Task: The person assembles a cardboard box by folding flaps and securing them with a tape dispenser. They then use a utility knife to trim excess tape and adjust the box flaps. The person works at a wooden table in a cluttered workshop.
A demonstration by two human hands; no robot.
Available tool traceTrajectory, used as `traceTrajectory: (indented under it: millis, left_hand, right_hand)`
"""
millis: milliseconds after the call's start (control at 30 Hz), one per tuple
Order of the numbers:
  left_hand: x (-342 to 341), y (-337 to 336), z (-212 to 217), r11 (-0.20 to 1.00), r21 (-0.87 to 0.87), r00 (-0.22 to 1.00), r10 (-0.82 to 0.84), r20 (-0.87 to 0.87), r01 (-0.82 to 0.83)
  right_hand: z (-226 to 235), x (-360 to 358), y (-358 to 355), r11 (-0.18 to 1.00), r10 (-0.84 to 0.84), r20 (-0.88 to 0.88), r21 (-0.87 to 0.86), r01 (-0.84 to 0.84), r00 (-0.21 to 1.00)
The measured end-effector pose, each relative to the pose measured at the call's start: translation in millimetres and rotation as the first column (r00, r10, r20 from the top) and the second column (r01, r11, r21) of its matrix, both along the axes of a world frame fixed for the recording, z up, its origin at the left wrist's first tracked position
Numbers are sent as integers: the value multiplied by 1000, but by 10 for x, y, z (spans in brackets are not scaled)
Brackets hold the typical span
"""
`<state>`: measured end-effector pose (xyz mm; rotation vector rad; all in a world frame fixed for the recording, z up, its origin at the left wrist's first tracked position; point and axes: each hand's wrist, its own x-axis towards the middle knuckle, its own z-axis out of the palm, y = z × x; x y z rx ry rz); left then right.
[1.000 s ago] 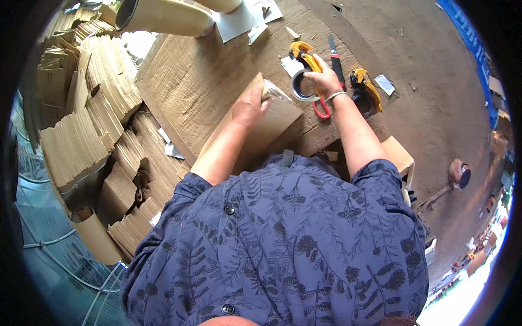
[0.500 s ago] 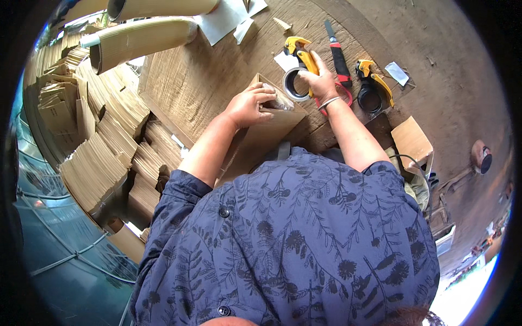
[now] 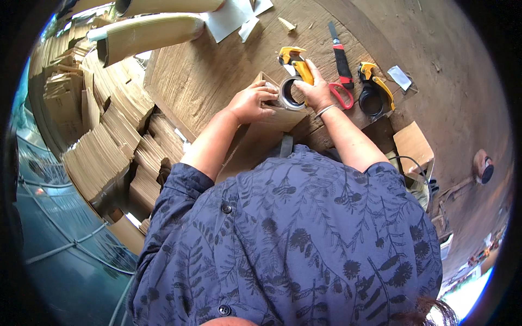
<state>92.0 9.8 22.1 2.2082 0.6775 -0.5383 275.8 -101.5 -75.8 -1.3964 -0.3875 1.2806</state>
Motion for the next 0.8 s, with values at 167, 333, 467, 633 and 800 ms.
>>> traceTrajectory:
  millis: [167, 333, 467, 633, 800]
  left_hand:
    - [-128, -202, 59, 933, 4, 920, 353, 170, -359]
    - [-222, -491, 493, 148, -746, 179, 983, 38, -650]
    - [-223, -832, 849, -87, -828, 178, 959, -220, -555]
    - [-508, -1180, 961, -159, -835, 107, 962, -251, -527]
    - [-763, -1260, 791, 61, -749, 55, 998, 32, -660]
  right_hand:
    - [435, 270, -105, 977, 136, 532, 66, -201, 836]
    - [1134, 278, -394, 834, 27, 725, 363, -415, 688]
    - [1523, 135, -619, 711, 91, 885, 263, -652, 457]
    - [1692, -61, -922, 679, 115, 937, 167, -715, 328]
    - [1878, -360, -1221, 730, 251, 937, -18, -684, 243]
